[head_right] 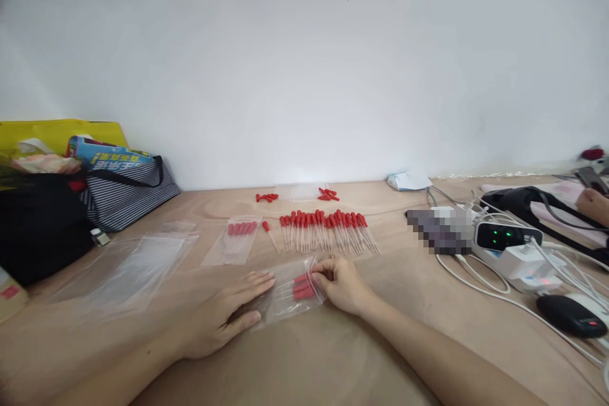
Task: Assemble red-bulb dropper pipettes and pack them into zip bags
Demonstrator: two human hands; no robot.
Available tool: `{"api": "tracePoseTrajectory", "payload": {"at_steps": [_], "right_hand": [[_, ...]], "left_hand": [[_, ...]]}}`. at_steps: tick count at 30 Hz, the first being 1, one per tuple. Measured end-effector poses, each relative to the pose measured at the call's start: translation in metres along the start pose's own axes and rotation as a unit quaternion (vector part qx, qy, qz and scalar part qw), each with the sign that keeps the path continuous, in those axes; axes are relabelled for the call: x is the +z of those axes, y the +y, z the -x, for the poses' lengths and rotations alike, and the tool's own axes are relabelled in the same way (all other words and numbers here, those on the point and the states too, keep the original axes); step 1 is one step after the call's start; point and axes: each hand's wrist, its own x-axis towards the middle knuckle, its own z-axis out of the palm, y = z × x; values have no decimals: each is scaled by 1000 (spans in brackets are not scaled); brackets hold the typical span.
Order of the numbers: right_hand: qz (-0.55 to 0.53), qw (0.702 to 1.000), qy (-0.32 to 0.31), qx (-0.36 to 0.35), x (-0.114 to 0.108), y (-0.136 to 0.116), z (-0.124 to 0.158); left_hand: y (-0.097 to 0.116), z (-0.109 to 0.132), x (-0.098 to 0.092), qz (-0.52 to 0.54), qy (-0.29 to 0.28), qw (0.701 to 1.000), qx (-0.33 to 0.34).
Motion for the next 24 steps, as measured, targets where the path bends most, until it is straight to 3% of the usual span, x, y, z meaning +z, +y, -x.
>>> {"api": "tracePoseTrajectory", "payload": {"at_steps": [5, 9, 13, 19, 22, 24], "right_hand": [[10, 997, 66, 34, -15, 9, -21], [99, 989, 112, -13, -11, -11, -56], [223, 975, -1, -9, 19, -47, -96], [275, 960, -30, 45, 73, -69, -128], [266, 962, -55, 43, 78, -68, -135], [249, 966, -65, 20, 68, -67, -139]], "left_hand": [[0, -1, -2, -1, -2, 1000, 4], [-4, -1, 0, 7, 2, 1000, 8], [-7, 0, 3, 5, 4, 1000, 18], [-5, 2, 3, 18, 17, 999, 25], [-4, 2, 2, 22, 19, 999, 23], [-4, 2, 2, 20, 17, 999, 25]]}}
